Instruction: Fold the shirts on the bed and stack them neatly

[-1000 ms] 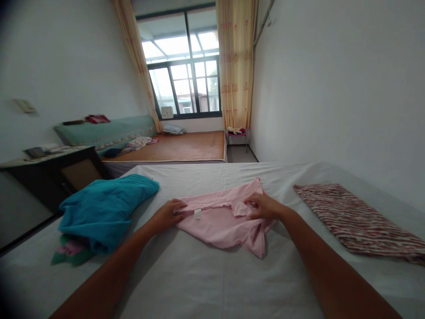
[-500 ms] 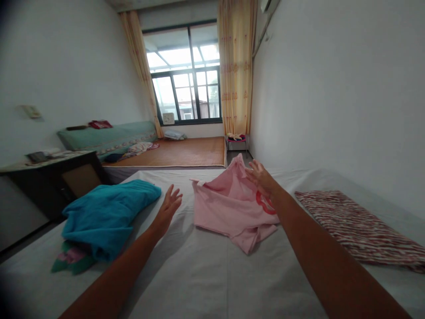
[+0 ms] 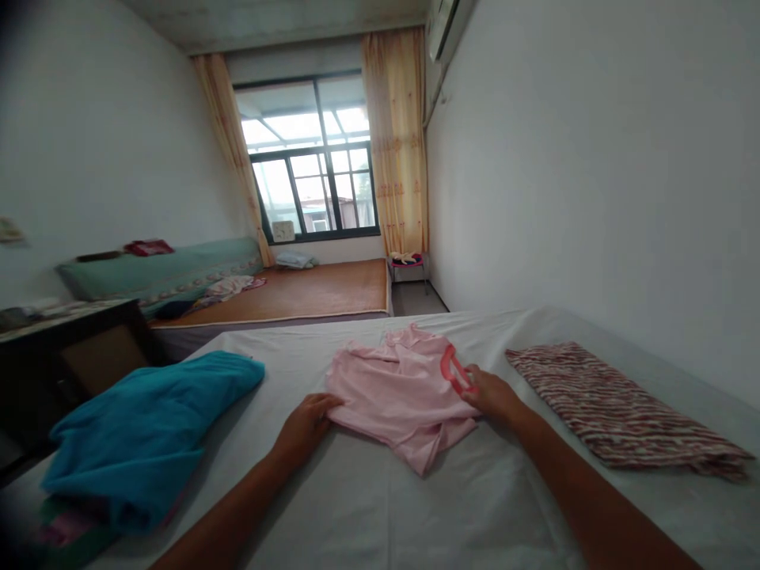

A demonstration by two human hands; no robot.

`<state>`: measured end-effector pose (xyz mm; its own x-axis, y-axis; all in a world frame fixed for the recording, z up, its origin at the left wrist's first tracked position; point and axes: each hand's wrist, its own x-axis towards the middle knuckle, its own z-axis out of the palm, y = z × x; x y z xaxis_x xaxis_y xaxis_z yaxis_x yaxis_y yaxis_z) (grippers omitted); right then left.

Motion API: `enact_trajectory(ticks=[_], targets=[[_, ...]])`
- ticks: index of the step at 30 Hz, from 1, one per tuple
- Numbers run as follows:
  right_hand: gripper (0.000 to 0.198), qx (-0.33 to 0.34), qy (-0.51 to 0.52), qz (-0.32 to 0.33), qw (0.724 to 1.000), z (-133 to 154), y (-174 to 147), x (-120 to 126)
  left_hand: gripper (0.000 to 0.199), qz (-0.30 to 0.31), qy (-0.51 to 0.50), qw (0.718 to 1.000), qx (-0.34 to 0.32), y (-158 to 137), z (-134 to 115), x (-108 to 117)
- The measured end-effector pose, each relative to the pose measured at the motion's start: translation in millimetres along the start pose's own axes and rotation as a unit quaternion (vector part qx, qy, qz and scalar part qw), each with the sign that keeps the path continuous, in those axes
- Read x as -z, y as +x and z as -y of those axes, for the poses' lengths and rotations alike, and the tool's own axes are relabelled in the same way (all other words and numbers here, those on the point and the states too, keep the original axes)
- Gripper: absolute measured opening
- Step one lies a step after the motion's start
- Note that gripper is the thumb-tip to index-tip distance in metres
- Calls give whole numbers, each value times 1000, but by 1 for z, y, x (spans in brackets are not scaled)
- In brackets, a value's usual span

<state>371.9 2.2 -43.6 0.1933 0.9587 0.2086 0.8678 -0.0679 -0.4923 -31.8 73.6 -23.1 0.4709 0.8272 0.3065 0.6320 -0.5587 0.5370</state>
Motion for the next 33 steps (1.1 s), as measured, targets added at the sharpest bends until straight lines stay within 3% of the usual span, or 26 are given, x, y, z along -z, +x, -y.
enact_trajectory(ticks=[3, 5, 8, 10, 12, 15, 17, 19, 22, 24, 25, 29, 33], targets=[[38, -3, 199, 8, 980, 16, 3, 7, 32, -81, -189, 976, 74, 8, 3, 11], [33, -29, 347, 26, 937, 26, 5, 17, 34, -141, -267, 949, 87, 9, -1, 25], [30, -40, 480, 90, 872, 32, 1, 38, 24, -152, -218, 964, 13, 2, -13, 53], [28, -28, 487, 144, 861, 27, -5, 51, 21, -77, -142, 985, -54, -8, -25, 73], [28, -17, 443, 224, 868, 16, -12, 61, 23, 36, -96, 990, -100, -20, -38, 88], [33, -30, 308, 345, 886, -8, -21, 66, 24, 239, -66, 962, -115, -35, -54, 101], [37, -50, 217, 382, 897, -20, -21, 65, 26, 342, -63, 933, -95, -39, -57, 101], [43, -64, 148, 367, 916, -26, -15, 61, 33, 345, -62, 934, -64, -37, -51, 92], [46, -31, 78, 215, 973, -22, -3, 53, 36, 189, 27, 981, -35, -27, -27, 69], [42, 21, 66, 102, 992, -12, 3, 44, 36, 95, 135, 986, 0, -21, -6, 53], [39, 49, 65, 67, 994, -6, 4, 39, 40, 76, 176, 981, 25, -19, 3, 47], [31, 119, 50, 22, 991, 12, 1, 18, 50, 94, 236, 964, 76, -16, 31, 32], [29, 117, 28, 34, 992, 10, 3, 3, 49, 72, 233, 968, 61, -15, 46, 24]])
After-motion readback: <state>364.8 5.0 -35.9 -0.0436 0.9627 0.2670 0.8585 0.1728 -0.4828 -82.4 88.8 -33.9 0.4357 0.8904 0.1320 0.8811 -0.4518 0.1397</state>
